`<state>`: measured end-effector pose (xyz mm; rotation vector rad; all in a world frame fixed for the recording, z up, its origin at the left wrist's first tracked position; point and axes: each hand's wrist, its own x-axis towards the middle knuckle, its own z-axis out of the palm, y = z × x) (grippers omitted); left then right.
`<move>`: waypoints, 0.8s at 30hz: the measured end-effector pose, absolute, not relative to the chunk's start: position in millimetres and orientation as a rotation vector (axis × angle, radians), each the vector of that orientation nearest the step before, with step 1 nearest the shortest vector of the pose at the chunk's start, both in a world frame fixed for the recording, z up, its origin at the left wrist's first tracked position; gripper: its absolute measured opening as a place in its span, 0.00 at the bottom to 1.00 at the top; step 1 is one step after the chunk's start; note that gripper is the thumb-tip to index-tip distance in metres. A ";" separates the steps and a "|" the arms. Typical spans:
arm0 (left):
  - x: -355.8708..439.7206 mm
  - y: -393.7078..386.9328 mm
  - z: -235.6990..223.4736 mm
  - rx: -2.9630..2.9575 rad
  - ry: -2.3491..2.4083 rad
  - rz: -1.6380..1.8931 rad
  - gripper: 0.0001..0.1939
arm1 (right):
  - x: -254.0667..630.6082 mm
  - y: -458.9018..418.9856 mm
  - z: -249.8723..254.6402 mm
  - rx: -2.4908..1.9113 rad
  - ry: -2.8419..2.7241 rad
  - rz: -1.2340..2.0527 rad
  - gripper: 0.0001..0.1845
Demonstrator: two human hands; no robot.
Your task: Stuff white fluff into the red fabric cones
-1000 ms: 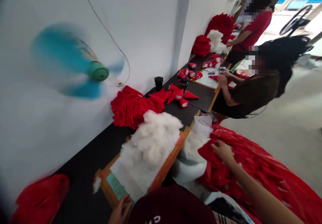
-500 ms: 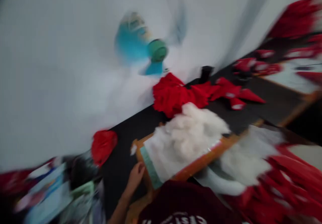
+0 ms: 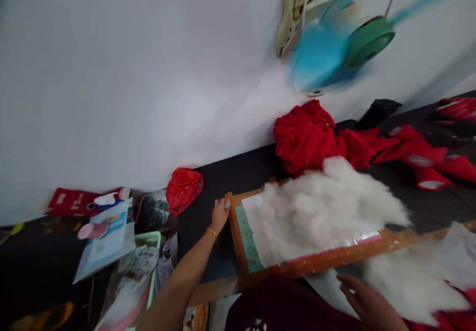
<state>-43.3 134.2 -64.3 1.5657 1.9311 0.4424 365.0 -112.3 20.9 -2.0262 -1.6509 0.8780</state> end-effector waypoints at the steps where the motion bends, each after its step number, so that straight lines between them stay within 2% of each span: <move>1: -40.4 135.1 -66.5 1.567 1.913 0.449 0.11 | 361.2 -102.2 10.6 -2.011 -1.667 0.955 0.18; 4: -31.0 132.6 -70.0 1.560 1.856 0.469 0.08 | 335.9 -70.7 -3.2 -1.947 -1.741 1.064 0.21; 7: -17.4 121.5 -70.1 1.554 1.762 0.495 0.05 | 306.5 -39.2 10.1 -1.845 -1.805 1.027 0.20; 11: 3.2 98.1 -69.5 1.548 1.673 0.585 0.20 | 311.1 11.8 41.4 -1.818 -1.700 0.898 0.18; 16: 23.8 70.9 -61.9 1.435 1.684 0.543 0.17 | 360.1 103.7 66.2 -1.889 -1.368 0.722 0.18; 20: 37.0 58.5 -41.4 1.519 1.588 0.470 0.14 | 354.1 182.3 71.9 -1.881 -1.331 0.495 0.15; 24: 41.8 49.4 -24.0 1.549 1.582 0.456 0.17 | 331.6 239.8 75.0 -1.957 -1.199 0.376 0.25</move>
